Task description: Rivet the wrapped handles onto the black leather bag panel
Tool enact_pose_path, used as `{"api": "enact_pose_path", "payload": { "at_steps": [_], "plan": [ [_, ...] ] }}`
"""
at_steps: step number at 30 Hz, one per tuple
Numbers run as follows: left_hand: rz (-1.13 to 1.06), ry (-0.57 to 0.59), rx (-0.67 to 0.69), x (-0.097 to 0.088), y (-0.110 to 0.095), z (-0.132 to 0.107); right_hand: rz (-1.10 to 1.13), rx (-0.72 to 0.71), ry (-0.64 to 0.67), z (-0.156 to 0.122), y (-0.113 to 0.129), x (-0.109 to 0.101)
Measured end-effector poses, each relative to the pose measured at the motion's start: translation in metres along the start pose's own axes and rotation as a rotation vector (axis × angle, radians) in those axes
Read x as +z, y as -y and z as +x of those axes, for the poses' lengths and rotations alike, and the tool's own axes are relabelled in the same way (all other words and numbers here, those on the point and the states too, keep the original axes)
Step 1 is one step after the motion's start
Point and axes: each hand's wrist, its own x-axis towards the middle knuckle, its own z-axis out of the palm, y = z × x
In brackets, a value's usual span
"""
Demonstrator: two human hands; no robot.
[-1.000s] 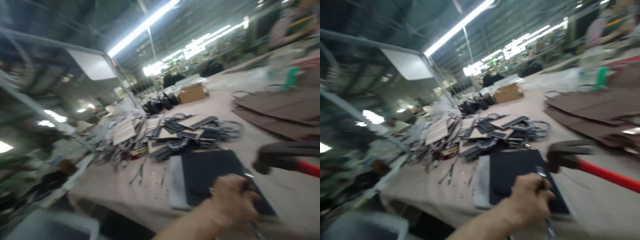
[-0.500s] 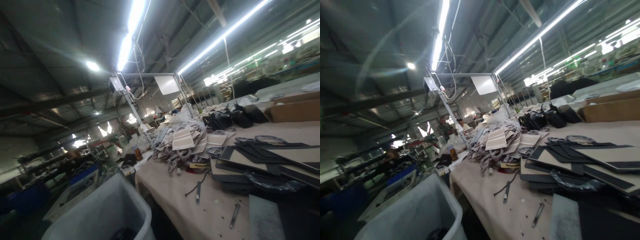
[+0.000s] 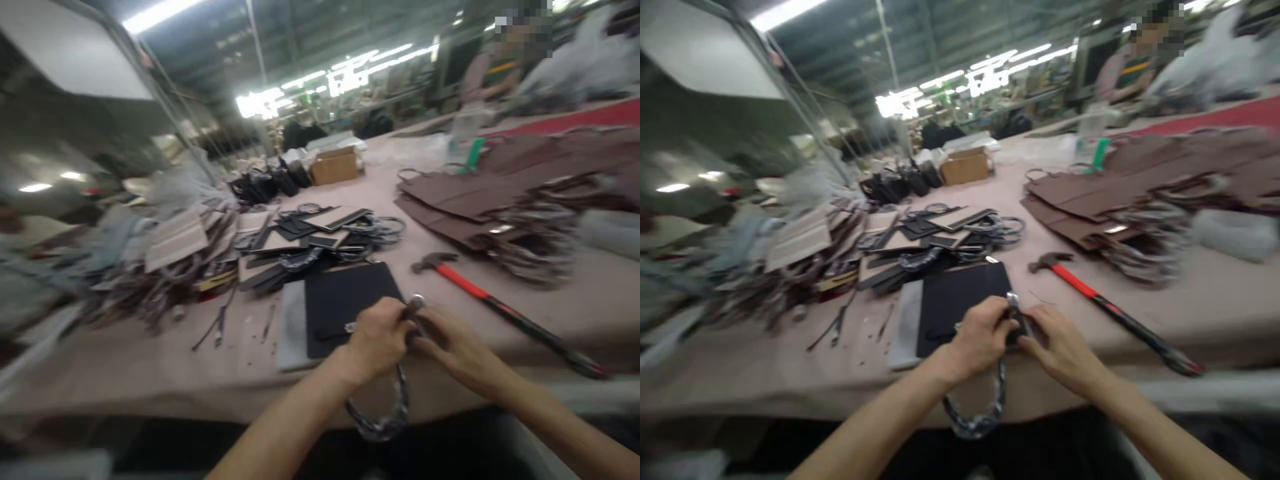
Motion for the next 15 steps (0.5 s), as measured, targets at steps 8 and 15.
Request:
{"api": "enact_pose_path", "payload": {
  "at_steps": [8,15],
  "plan": [
    [-0.47,-0.332,-0.276,-0.061,0.021,0.002,0.022,0.189,0.099,-0.011,-0.01,0.01],
    [-0.282,-0.488,-0.337,-0.126,0.054,-0.053,0.067,0.183,0.037,-0.015,-0.002,0.012]
  ]
}}
